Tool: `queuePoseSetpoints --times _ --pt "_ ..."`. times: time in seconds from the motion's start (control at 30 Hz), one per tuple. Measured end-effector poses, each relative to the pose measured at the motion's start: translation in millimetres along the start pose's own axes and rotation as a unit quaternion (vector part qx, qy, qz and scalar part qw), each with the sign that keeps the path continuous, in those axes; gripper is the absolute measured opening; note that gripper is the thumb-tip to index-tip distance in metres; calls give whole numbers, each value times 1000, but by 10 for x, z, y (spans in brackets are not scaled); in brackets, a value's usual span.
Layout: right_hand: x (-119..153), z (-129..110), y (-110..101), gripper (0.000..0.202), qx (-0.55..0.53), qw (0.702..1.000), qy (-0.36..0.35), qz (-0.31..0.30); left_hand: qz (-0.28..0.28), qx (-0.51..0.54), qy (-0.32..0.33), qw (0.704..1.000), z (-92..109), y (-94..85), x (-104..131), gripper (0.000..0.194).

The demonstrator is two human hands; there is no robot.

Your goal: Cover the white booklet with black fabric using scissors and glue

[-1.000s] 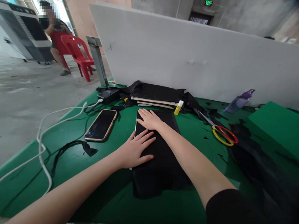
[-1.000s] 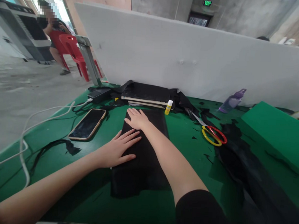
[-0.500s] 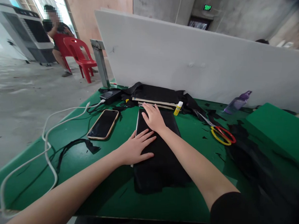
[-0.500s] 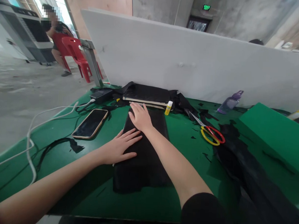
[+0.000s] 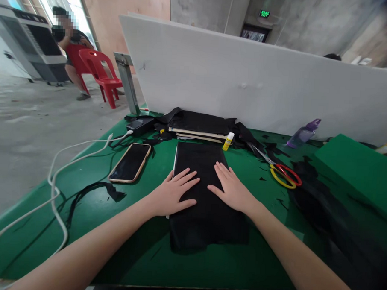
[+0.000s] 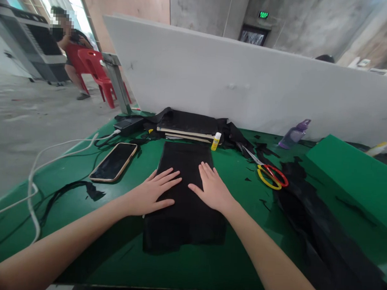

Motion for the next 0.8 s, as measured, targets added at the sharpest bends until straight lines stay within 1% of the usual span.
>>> queuePoseSetpoints --times 0.1,0.2,0.3,0.4,0.5,0.6,0.63,0.7,0.8 --pt "89 -173 -36 82 21 999 -29 5 8 -2 -20 1000 -26 -3 8 66" --pt "126 -321 -25 87 19 998 -57 -22 16 -11 -68 998 -99 -17 5 71" --pt "147 -391 14 91 30 997 -67 -36 23 -21 -111 993 -199 -53 -85 77" --pt "155 -403 39 92 36 997 -64 -32 59 -41 -122 990 -318 -148 -330 76" --pt "158 -409 39 93 38 997 -63 -20 87 -45 -115 989 -487 -221 -677 75" --pt "161 -417 27 93 40 997 -64 -9 121 -57 -164 977 -765 -240 -955 69" --pt "161 -417 25 93 40 997 -64 -7 129 -52 -187 972 -868 -225 -1012 67" --pt "161 -412 24 93 39 997 -62 -9 135 -44 -209 968 -1032 -166 -1084 65" --pt "164 -420 25 95 37 997 -61 -13 140 -38 -214 966 -1181 -78 -1112 66"
Point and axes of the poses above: each hand's wrist, its own x-axis away from the middle knuckle, its own y-axis out of the palm, z = x × y, the point moved 6 cm from there along -x, towards the middle knuckle, and after that the axes turned 3 degrees about x, right-handed, at the moved point
